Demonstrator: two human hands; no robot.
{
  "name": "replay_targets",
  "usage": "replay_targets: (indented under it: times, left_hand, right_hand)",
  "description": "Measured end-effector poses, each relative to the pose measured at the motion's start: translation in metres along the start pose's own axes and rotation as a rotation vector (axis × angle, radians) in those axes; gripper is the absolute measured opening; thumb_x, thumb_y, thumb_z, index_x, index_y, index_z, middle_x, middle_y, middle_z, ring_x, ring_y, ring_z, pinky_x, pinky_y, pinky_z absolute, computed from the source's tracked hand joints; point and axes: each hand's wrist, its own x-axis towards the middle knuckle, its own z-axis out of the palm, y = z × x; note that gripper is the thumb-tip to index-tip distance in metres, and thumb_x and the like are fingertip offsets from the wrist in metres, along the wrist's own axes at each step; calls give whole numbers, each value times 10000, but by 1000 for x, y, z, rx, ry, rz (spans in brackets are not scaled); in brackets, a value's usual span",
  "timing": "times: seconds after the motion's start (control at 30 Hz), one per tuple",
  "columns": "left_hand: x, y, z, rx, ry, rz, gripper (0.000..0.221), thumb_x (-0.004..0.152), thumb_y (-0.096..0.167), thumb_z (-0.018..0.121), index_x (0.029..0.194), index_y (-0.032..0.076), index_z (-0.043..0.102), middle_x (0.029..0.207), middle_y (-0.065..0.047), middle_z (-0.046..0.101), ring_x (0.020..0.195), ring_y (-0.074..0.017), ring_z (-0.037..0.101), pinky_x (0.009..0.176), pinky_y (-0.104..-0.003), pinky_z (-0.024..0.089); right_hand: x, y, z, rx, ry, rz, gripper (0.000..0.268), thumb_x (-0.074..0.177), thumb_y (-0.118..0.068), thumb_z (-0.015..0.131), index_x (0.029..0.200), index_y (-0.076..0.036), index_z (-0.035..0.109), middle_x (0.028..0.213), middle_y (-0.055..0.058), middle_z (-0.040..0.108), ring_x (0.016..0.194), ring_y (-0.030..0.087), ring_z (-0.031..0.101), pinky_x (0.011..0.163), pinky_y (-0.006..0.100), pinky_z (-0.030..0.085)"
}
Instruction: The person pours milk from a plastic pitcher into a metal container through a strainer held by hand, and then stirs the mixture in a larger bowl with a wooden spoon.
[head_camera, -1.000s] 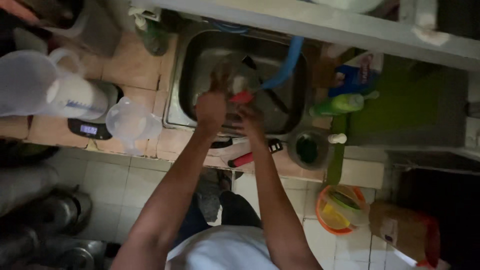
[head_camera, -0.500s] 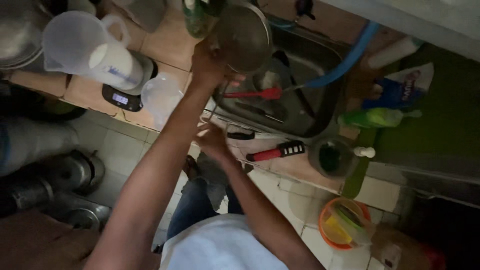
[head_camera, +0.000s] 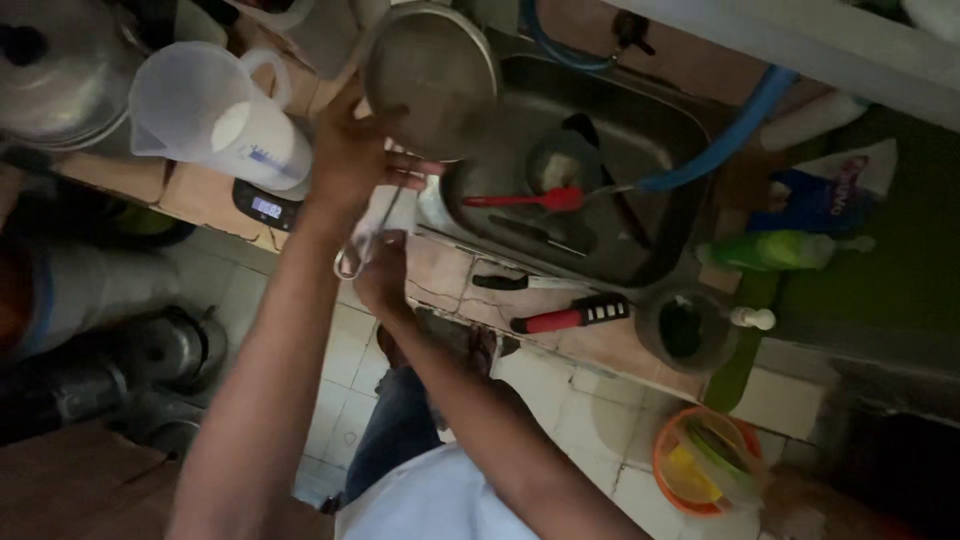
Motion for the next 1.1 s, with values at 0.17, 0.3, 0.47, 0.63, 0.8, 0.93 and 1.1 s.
replay_targets:
  times: [0.17, 0.3, 0.47, 0.63, 0.8, 0.93, 1.1]
  left_hand:
    - [3, 1, -15, -82, -46, 50, 595, 997, 11, 621, 1476, 191, 319, 1472, -314, 546, 700, -398, 812, 505, -388, 718]
    - [-2, 13, -11, -42, -2, 34, 286, 989, 79, 628, 1257, 99, 528, 981, -302, 745, 674, -365, 794, 452, -352, 643]
    - [11, -17, -27, 19, 12, -12, 487, 992, 49, 597, 1446, 187, 491, 1006, -296, 741, 695, -375, 787, 508, -381, 683]
    - [4, -80, -30, -137, 55, -218, 521, 993, 139, 705, 1445, 235, 465, 1160, -212, 671, 729, -480, 730, 624, -581, 671]
    - [-29, -66, 1, -66, 121, -261, 548, 1005, 102, 662, 1497, 180, 435, 1062, -223, 674, 647, -444, 728, 562, -513, 686]
    - [-28, -76, 2, -59, 111, -296, 432, 1027, 87, 592, 1438, 163, 482, 1027, -209, 667, 694, -454, 736, 585, -546, 685]
    - [-38, -60, 12, -110, 58, -328, 402, 1041, 69, 540, 1414, 176, 434, 1025, -207, 637, 692, -467, 723, 562, -520, 676]
  right_hand:
    - [18, 12, -113, 21, 296, -174, 341, 858, -344, 811, 972, -38, 710, 1024, 135, 662, 938, 297, 660, 779, 399, 555]
    - [20, 43, -213, 639, 198, -85, 444, 805, -188, 757, 1199, -39, 618, 1110, 119, 679, 991, 259, 654, 832, 393, 556]
    - [9, 151, -285, 1723, -138, 100, 605, 898, 0, 576, 1465, 108, 396, 1337, 329, 536, 1241, 441, 559, 844, 372, 570]
    - [-30, 148, -316, -10, 413, 148, 502, 848, -371, 906, 1247, -109, 749, 1081, 126, 778, 1089, 243, 717, 963, 433, 550]
    - [-9, 113, -302, 791, 390, -5, 242, 915, -101, 772, 1156, -99, 759, 1070, 87, 767, 1020, 249, 718, 1001, 474, 525]
    - [9, 55, -316, -69, 374, -54, 265, 918, -118, 806, 696, 17, 756, 503, 211, 608, 604, 105, 563, 499, 310, 416]
    - [24, 125, -312, 92, 498, -51, 201, 834, -115, 902, 973, -26, 788, 701, 149, 736, 625, 206, 714, 579, 343, 542]
